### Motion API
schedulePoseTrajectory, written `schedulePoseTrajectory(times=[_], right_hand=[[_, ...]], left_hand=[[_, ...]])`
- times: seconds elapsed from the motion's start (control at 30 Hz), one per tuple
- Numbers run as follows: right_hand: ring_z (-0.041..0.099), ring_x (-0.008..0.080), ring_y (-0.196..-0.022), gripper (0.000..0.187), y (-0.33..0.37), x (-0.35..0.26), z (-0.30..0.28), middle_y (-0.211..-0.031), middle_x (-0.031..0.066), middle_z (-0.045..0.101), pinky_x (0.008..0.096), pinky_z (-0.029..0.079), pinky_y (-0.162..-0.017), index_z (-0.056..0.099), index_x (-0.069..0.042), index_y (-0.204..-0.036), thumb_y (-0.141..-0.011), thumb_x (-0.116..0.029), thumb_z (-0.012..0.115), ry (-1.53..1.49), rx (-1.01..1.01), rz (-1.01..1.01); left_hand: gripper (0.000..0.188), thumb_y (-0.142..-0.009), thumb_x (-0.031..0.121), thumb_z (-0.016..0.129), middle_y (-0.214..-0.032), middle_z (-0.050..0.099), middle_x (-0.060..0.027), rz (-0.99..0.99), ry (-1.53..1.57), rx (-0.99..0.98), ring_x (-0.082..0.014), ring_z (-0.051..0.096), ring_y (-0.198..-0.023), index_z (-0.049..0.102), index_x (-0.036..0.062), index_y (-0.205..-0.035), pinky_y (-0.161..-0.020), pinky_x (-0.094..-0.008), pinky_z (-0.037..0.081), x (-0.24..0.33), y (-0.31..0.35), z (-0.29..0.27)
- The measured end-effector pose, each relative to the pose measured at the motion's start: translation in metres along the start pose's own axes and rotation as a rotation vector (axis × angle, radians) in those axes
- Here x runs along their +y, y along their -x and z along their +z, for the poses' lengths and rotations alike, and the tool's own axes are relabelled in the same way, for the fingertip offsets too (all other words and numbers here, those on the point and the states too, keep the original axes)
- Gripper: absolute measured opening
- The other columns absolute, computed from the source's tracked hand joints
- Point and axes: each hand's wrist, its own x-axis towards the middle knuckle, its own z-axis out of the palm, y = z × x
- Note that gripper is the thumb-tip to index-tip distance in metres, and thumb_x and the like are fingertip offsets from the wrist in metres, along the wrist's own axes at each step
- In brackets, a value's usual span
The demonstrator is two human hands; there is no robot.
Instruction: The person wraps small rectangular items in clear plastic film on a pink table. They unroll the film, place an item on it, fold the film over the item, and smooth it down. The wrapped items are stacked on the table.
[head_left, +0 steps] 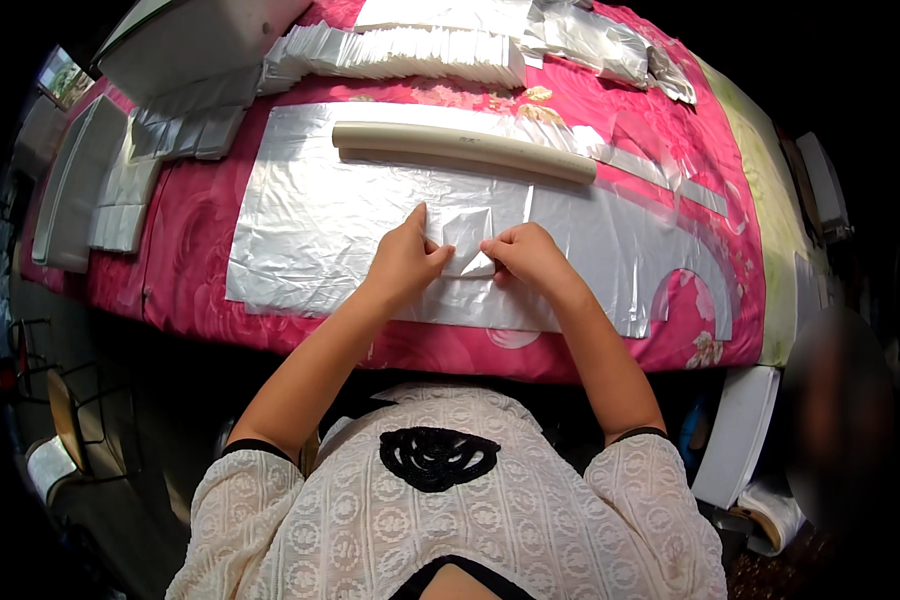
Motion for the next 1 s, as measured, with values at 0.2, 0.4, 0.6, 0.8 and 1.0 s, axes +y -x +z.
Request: schedulePoseTrajectory(times=[0.2,0.4,0.6,0.8,1.0], right_hand=[[0.059,0.0136,-0.048,0.032,-0.004,-0.007,0.002,-0.052,0.0077,0.057,0.0277,0.045,-0.05,0.061,0.002,-0.06,-0.081,-0.022,0.059,0.041,-0.008,0.052],[0.059,0.0153,-0.047,0.032,-0.008,-0.004,0.0,-0.049,0.0087,0.057,0.0281,0.046,-0.051,0.061,0.0,-0.056,-0.08,-0.021,0.057,0.081,-0.014,0.038],[0.059,0.0153,-0.047,0.03,-0.004,-0.004,0.002,-0.052,0.0088,0.059,0.0284,0.046,-0.049,0.061,0.0,-0.058,-0.076,-0.024,0.06,0.101,0.031,0.009],[0.061,0.0207,-0.055,0.03,0.019,-0.001,0.008,-0.06,0.0111,0.062,0.0313,0.048,-0.055,0.061,-0.002,-0.066,-0.065,-0.03,0.071,0.381,0.259,-0.161],[0.061,0.0279,-0.076,0.023,0.037,0.009,-0.007,-0.077,0.0126,0.063,0.0366,0.048,-0.07,0.062,-0.003,-0.08,-0.067,-0.02,0.07,0.512,0.292,-0.27]], left_hand=[[0.058,-0.077,0.01,0.063,-0.105,0.057,-0.0193,0.487,-0.354,0.244,-0.0299,0.059,-0.094,0.039,-0.0062,-0.128,-0.08,-0.0351,0.048,-0.016,0.005,0.009],[0.076,-0.081,0.043,0.055,-0.139,0.032,-0.0236,0.716,-0.669,0.096,-0.0347,0.028,-0.131,0.031,-0.0073,-0.134,-0.108,-0.0442,0.021,-0.015,0.004,0.037],[0.101,-0.075,0.067,0.047,-0.142,0.024,-0.0268,0.65,-0.766,0.116,-0.0347,0.018,-0.136,0.025,-0.011,-0.135,-0.111,-0.0461,0.008,-0.028,-0.004,0.047],[0.106,-0.072,0.069,0.048,-0.144,0.02,-0.0283,0.601,-0.808,0.107,-0.0351,0.013,-0.138,0.022,-0.0123,-0.135,-0.111,-0.0466,0.006,-0.03,-0.005,0.049],[0.107,-0.074,0.067,0.048,-0.145,0.012,-0.0286,0.605,-0.799,0.101,-0.0386,0.009,-0.137,0.012,-0.0109,-0.138,-0.11,-0.048,0.007,-0.027,-0.003,0.043]])
